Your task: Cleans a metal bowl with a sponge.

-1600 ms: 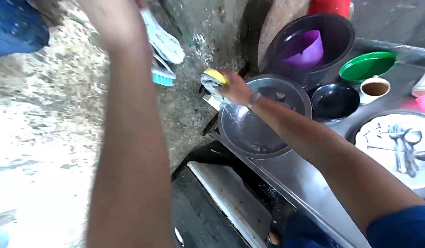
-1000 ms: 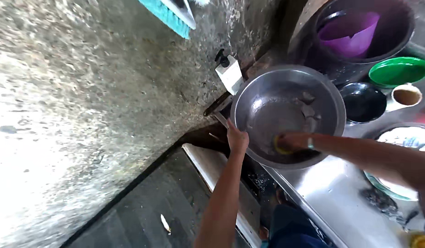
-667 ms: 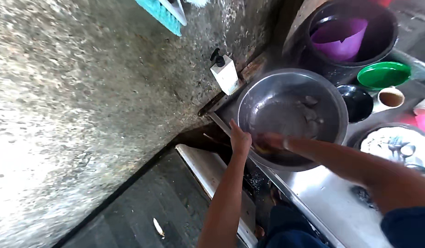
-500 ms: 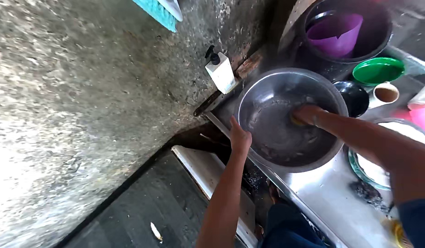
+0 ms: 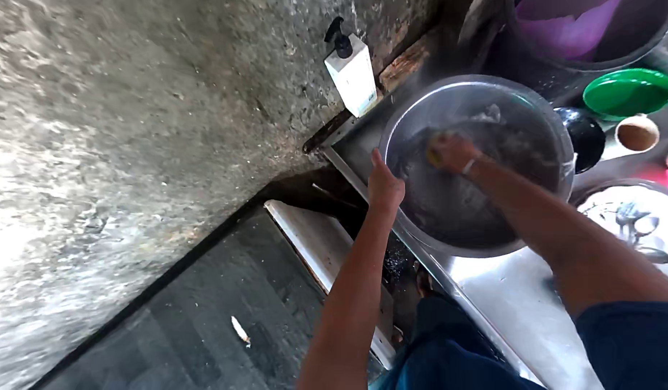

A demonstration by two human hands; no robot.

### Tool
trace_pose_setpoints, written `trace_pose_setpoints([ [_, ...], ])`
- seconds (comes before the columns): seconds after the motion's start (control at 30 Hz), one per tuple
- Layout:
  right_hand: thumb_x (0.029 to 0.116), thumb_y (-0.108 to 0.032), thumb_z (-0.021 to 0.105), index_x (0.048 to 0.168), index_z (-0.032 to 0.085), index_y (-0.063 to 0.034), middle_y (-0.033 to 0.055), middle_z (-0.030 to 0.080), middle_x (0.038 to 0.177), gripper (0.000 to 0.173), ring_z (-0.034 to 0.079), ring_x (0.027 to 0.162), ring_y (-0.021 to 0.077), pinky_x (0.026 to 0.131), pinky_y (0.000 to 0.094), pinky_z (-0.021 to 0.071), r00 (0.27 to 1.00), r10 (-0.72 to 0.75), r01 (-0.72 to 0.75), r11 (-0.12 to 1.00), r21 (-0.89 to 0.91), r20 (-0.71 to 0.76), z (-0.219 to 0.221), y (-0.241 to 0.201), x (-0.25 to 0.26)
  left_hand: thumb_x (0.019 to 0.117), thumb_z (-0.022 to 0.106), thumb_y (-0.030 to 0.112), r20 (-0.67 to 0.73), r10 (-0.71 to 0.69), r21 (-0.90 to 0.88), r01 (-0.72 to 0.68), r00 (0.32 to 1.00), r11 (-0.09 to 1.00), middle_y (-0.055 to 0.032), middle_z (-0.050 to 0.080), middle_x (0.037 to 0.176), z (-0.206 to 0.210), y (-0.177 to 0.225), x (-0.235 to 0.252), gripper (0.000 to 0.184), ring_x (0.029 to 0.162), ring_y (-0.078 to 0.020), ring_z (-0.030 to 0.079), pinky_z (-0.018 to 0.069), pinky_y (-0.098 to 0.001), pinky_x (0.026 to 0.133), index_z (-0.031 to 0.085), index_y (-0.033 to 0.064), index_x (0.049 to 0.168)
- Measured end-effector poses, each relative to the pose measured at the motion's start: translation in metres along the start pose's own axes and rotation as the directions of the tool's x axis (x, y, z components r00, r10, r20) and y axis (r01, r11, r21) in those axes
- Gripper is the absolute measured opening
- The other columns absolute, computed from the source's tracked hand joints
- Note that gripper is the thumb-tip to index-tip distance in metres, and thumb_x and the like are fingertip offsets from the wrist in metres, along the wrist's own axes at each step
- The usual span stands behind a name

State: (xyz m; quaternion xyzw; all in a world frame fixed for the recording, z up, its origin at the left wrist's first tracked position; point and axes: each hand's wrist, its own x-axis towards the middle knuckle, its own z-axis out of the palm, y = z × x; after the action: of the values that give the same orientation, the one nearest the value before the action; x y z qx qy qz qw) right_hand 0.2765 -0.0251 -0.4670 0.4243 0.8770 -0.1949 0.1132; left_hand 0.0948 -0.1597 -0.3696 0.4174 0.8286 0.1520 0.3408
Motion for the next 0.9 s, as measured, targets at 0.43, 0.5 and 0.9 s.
trace_pose_setpoints([
  [0.43, 0.0954, -0.002, 0.065, 0.137, 0.064, -0.0116, 0.0196, 0.054, 0.147, 0.042, 0.048, 0.138, 0.0401, 0.114, 0.0574, 0.0408, 0.971, -0.237, 0.24, 0.94, 0.241, -0.042, 0.043, -0.041, -0.017, 0.089, 0.063, 0.0, -0.026, 0.036, -0.017, -0.037, 0.999, 0.999, -0.0222, 0.067, 0.124, 0.002, -0.006, 0.006, 0.093, 0.112, -0.0359, 0.069, 0.0565, -0.0514, 0.093, 0.009, 0.0116, 0.164],
  [0.5, 0.0842, -0.005, 0.08, 0.129, 0.07, -0.021, 0.0146, 0.06, 0.14, 0.048, 0.056, 0.129, 0.0409, 0.105, 0.0615, 0.0488, 0.883, -0.454, 0.441, 0.889, 0.124, 0.12, 0.059, -0.013, -0.071, 0.0873, 0.064, -0.001, -0.029, 0.046, -0.034, -0.047, 0.999, 0.998, -0.0218, 0.067, 0.124, 0.001, -0.011, 0.009, 0.092, 0.112, -0.0356, 0.069, 0.0566, -0.0522, 0.093, 0.012, 0.0124, 0.163],
  [0.9, 0.0949, 0.001, 0.063, 0.139, 0.061, -0.0057, 0.0228, 0.05, 0.151, 0.044, 0.048, 0.139, 0.0444, 0.11, 0.0554, 0.0466, 0.833, -0.487, 0.521, 0.85, 0.076, -0.262, 0.054, -0.048, -0.012, 0.0908, 0.066, 0.003, 0.022, 0.084, 0.045, -0.085, 0.996, 0.995, -0.0244, 0.066, 0.124, 0.008, 0.008, 0.009, 0.093, 0.115, -0.038, 0.067, 0.0548, -0.0527, 0.096, 0.009, 0.0094, 0.164],
])
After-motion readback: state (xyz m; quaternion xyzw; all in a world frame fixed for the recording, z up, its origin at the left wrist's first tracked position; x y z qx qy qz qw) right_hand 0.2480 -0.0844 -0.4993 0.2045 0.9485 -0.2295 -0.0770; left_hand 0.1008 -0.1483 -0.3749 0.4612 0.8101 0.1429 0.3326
